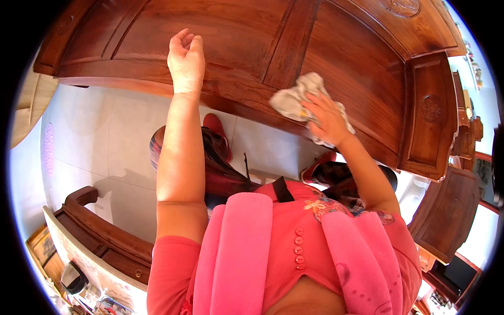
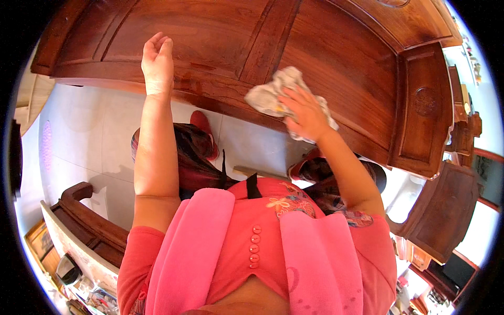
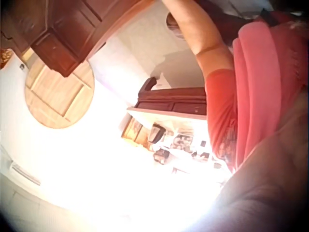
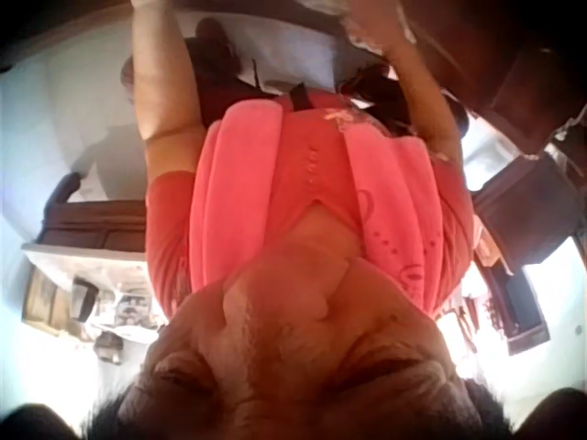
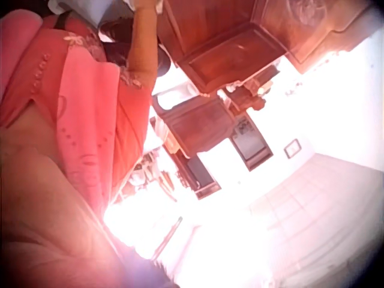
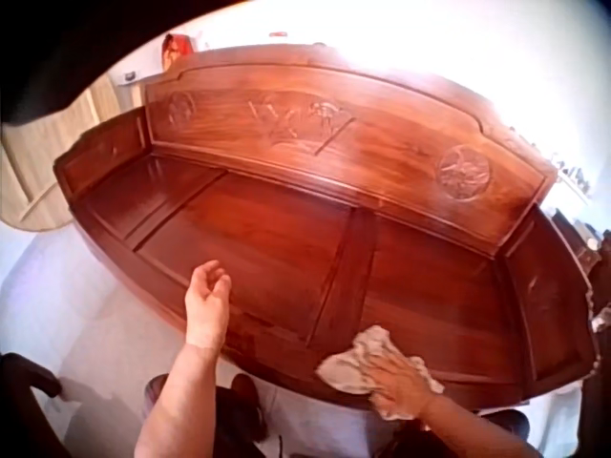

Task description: The person wipes a wooden bench using a cloth. They move the cloth across the seat, backrest, and carved details of the bench, using their hands to apply pressure and reach corners.

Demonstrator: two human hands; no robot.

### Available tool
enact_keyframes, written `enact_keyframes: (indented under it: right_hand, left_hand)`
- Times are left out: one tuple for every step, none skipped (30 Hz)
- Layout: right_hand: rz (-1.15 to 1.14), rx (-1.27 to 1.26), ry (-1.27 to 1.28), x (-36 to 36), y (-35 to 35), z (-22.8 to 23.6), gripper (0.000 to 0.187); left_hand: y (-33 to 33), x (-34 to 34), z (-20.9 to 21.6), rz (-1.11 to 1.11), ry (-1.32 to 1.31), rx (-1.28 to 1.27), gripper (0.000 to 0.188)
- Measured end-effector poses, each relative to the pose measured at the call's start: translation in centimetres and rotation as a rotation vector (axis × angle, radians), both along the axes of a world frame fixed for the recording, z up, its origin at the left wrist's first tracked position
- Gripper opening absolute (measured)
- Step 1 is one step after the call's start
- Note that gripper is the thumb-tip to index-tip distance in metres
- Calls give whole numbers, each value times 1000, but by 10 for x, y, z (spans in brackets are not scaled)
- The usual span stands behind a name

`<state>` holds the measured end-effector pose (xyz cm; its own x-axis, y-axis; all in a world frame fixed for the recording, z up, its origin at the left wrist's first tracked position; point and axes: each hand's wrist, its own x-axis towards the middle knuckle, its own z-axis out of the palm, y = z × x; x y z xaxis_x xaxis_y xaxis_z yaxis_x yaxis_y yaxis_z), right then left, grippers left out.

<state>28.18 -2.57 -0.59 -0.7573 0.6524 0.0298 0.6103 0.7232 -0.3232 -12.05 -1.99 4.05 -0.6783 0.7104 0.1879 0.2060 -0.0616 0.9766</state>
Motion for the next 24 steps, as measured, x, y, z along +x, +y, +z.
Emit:
enact_keyframes:
  right_hand:
    - [-32, -5, -15, 23, -3, -1, 65]
    - [-64, -5, -17, 41, -6, 0, 66]
    - [-100, -9, -17, 53, -11, 2, 66]
    - [-134, -13, -17, 60, -13, 2, 66]
    - [-138, -6, -20, 62, -13, -2, 66]
    - [-148, 2, -22, 58, -15, -1, 66]
    - [-156, 10, -25, 52, -16, -1, 65]
    - [-125, 16, -17, 43, -15, -1, 65]
    - [-98, 23, -11, 29, -13, -2, 65]
    - [-69, 27, -2, 13, -10, -4, 65]
    - [-40, 31, -2, -9, -8, -1, 65]
    - [-12, 35, -2, -35, -5, -1, 64]
    - [24, 44, 56, -59, 1, -8, 64]
    - [39, 48, 107, -88, 3, -7, 63]
    - [47, 65, 116, -118, 7, -8, 61]
    - [70, 83, 140, -146, 12, -14, 60]
    - [103, 128, 153, -179, 15, -18, 61]
    - [146, 146, 140, -210, 20, -25, 61]
    - [163, 157, 186, -236, 25, -33, 58]
    - [209, 132, 150, -266, 28, -18, 53]
    - [208, 62, 292, -287, 33, -20, 51]
    - [203, -7, 433, -305, 39, -23, 49]
    - [206, -79, 576, -313, 43, -26, 47]
    - [208, -171, 522, -314, 40, -21, 49]
  left_hand:
    - [-1, 0, 1, -10, -11, 2, 46]
    - [-2, 1, 3, -22, -25, 4, 46]
    - [-2, 3, 4, -36, -37, 4, 46]
    - [-2, 6, 6, -44, -46, 7, 47]
    - [-4, 8, 8, -50, -55, 10, 47]
    - [-4, 11, 10, -62, -63, 13, 47]
    - [-3, 12, 10, -71, -64, 6, 47]
    - [-3, 13, 10, -78, -66, -1, 47]
    - [-2, 15, 9, -89, -69, -7, 47]
    - [-2, 17, 8, -98, -70, -9, 47]
    - [-1, 19, 8, -106, -67, -11, 47]
    - [-1, 19, 9, -114, -64, -12, 47]
    - [0, 19, 9, -114, -64, -17, 47]
    - [0, 18, 8, -116, -66, -23, 47]
    - [1, 19, 7, -118, -68, -29, 46]
    - [1, 19, 6, -122, -79, -28, 46]
    - [-1, 16, 5, -117, -83, -21, 46]
    - [-1, 15, 4, -117, -93, -21, 46]
    - [3, 17, 2, -122, -70, -35, 47]
    - [3, 15, 0, -107, -40, -52, 47]
    - [6, 16, 0, -110, -9, -63, 47]
    - [13, 17, -6, -123, 16, -78, 48]
    - [15, 17, -10, -131, 31, -100, 47]
    - [13, 15, -10, -127, 44, -121, 46]
